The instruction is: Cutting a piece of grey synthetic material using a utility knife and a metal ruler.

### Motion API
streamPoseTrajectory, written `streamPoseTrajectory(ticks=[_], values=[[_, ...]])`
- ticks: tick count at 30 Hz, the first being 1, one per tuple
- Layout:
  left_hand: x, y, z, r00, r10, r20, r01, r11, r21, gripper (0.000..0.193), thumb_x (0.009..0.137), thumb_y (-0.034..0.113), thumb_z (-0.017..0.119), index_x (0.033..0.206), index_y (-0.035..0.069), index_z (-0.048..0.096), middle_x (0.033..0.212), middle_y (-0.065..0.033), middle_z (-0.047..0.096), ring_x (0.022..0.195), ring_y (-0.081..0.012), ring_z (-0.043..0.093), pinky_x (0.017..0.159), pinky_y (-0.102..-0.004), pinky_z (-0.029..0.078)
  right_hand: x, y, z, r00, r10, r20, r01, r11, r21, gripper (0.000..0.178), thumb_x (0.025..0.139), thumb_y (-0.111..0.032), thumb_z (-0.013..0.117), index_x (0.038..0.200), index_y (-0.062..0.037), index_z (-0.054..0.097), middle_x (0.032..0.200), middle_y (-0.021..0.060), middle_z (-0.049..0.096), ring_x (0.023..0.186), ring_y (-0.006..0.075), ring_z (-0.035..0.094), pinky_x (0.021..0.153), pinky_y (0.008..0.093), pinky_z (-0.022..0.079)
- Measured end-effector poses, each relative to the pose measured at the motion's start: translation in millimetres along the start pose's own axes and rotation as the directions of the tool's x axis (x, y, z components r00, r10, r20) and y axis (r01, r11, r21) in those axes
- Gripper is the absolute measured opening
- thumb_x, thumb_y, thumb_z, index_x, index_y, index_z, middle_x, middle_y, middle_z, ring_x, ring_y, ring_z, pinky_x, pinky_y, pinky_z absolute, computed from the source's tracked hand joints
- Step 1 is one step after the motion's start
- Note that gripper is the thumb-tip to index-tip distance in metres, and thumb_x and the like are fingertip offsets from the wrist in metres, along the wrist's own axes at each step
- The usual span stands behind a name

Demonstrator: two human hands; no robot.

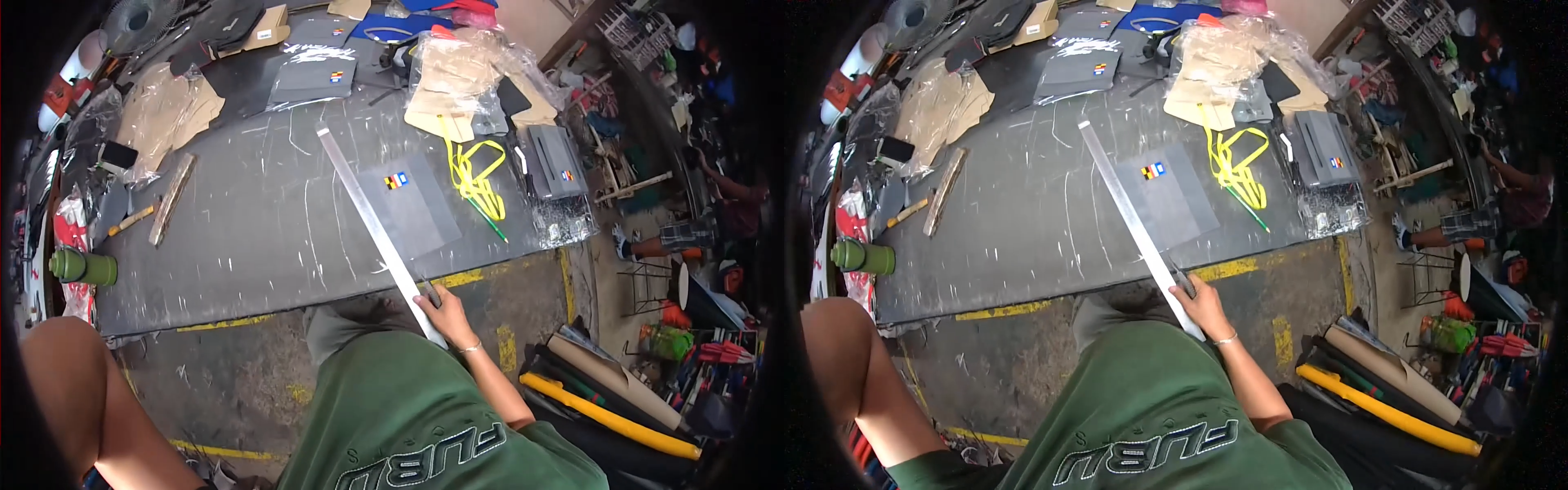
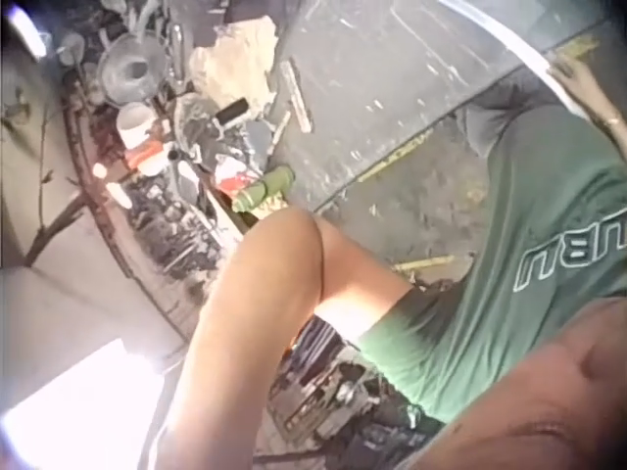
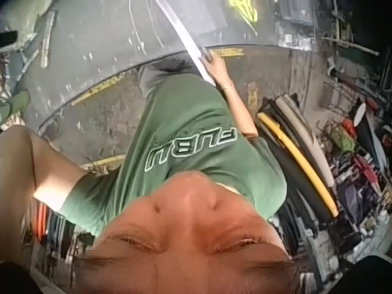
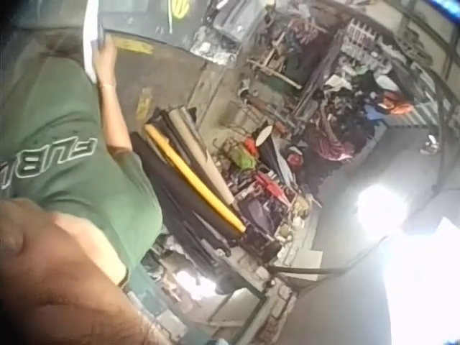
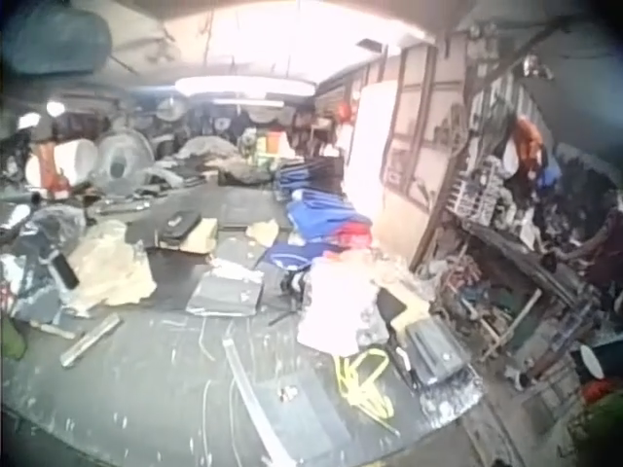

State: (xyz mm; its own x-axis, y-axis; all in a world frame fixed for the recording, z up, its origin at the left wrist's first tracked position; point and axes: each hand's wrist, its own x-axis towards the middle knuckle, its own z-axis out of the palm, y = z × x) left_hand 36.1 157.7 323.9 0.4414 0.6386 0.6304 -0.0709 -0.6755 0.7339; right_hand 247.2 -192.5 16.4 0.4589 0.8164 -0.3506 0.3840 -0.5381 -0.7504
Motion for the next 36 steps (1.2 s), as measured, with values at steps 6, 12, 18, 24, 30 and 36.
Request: streamPoseTrajectory(ticks=[6,12,18,24,30,36], values=[[-19,-2,22,0.991,-0.093,0.101,0.087,0.994,0.059,0.034,0.104,0.032,0.059,0.116,0.003,0.073,0.118,-0.0093,0.072,0.114,-0.0193,0.066,0.102,-0.0328,0.048,0,1,24,0.986,0.038,-0.160,-0.016,0.991,0.133,0.036,0.097,-0.036,0.070,0.096,-0.0003,0.069,0.071,0.0177,0.061,0.064,0.0181,0.052,0.064,0.0392,0.048],[-26,-23,58,0.964,-0.142,0.224,0.118,0.986,0.117,0.036,0.105,0.033,0.058,0.117,0.003,0.072,0.121,-0.0102,0.072,0.116,-0.0202,0.067,0.103,-0.0334,0.048,-10,49,22,0.918,0.029,-0.395,0.012,0.995,0.101,0.038,0.094,-0.040,0.074,0.097,-0.0020,0.070,0.075,0.0236,0.064,0.064,0.0284,0.066,0.062,0.0399,0.051],[-153,-178,125,0.811,-0.323,0.488,0.081,0.888,0.454,0.051,0.103,0.036,0.061,0.147,0.012,0.054,0.152,-0.0162,0.052,0.145,-0.0308,0.045,0.119,-0.0412,0.037,-29,72,-25,0.854,-0.028,-0.519,0.045,0.999,0.020,0.030,0.099,-0.026,0.071,0.090,0.0015,0.063,0.071,0.0030,0.061,0.073,0.0074,0.050,0.065,0.0304,0.047],[-216,-186,165,0.757,-0.338,0.559,-0.262,0.628,0.733,0.055,0.105,0.049,0.050,0.153,0.023,0.048,0.161,-0.0136,0.041,0.150,-0.0366,0.035,0.121,-0.0572,0.029,-40,70,-34,0.822,0.070,-0.565,0.006,0.991,0.132,0.038,0.098,-0.031,0.072,0.084,-0.0002,0.055,0.064,0.0118,0.046,0.064,0.0125,0.039,0.057,0.0343,0.042],[-235,-142,155,0.727,-0.405,0.554,-0.153,0.691,0.706,0.044,0.102,0.040,0.059,0.142,0.023,0.062,0.130,-0.0082,0.060,0.117,-0.0318,0.058,0.102,-0.0479,0.046,-42,52,-10,0.825,0.140,-0.548,-0.040,0.981,0.189,0.036,0.099,-0.031,0.071,0.084,-0.0010,0.057,0.064,0.0064,0.048,0.065,0.0108,0.040,0.059,0.0319,0.043],[-226,-186,116,0.714,-0.323,0.621,-0.281,0.680,0.677,0.057,0.099,0.048,0.061,0.151,0.027,0.052,0.162,-0.0026,0.041,0.154,-0.0358,0.027,0.122,-0.0634,0.022,-31,32,2,0.875,0.133,-0.466,-0.028,0.974,0.226,0.031,0.099,-0.031,0.072,0.088,-0.0033,0.063,0.070,-0.0028,0.053,0.069,0.0072,0.047,0.062,0.0278,0.043]])
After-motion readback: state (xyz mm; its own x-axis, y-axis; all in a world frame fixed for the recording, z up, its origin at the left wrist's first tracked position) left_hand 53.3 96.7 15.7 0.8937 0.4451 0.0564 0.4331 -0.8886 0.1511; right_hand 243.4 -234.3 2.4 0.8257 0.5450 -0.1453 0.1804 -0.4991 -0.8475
